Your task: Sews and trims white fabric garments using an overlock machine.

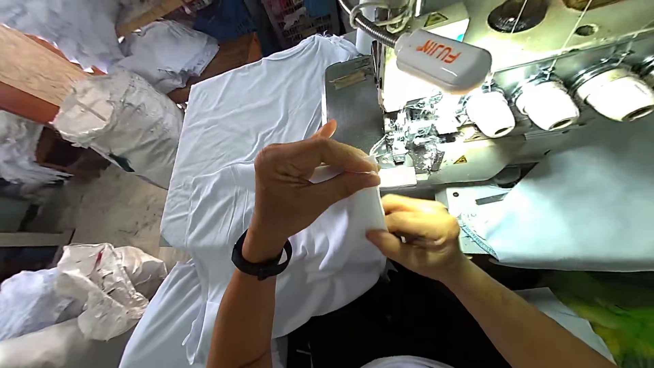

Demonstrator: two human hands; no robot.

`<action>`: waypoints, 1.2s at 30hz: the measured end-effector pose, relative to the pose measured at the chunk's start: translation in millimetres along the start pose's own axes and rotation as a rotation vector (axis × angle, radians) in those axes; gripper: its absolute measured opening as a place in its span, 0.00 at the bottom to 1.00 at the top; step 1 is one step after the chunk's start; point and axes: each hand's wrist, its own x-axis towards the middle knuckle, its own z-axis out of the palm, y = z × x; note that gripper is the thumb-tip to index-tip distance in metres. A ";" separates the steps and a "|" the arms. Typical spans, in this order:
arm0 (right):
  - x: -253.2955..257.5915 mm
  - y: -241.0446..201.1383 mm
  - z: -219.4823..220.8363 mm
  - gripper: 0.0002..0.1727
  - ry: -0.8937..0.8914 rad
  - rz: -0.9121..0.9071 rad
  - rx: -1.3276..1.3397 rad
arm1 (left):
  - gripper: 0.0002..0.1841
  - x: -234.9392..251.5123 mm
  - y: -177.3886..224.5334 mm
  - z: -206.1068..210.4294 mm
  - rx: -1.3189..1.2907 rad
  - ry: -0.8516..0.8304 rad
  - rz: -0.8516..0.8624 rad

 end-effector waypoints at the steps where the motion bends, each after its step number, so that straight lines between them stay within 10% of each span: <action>1: -15.5 4.9 0.3 0.09 -0.014 0.026 -0.019 | 0.03 -0.6 -1.9 1.6 -0.024 0.000 -0.014; 8: -89.2 -0.3 -10.0 0.17 0.018 0.193 -0.198 | 0.10 1.3 -39.8 48.7 -0.048 -0.088 -0.087; 17: -110.0 -6.0 -0.7 0.14 0.147 0.182 -0.307 | 0.17 -54.3 -20.6 115.0 1.055 -0.024 -0.107; 28: -35.2 -8.5 -16.0 0.13 0.306 0.420 -0.096 | 0.15 7.8 -55.1 46.8 0.564 -0.285 -0.164; 33: -20.3 1.6 -10.8 0.11 0.398 0.587 0.044 | 0.11 20.9 -83.9 37.2 0.501 -0.015 -0.087; 36: -50.2 4.7 -9.2 0.15 0.259 0.389 -0.103 | 0.07 -2.4 -47.7 43.6 0.579 -0.027 0.083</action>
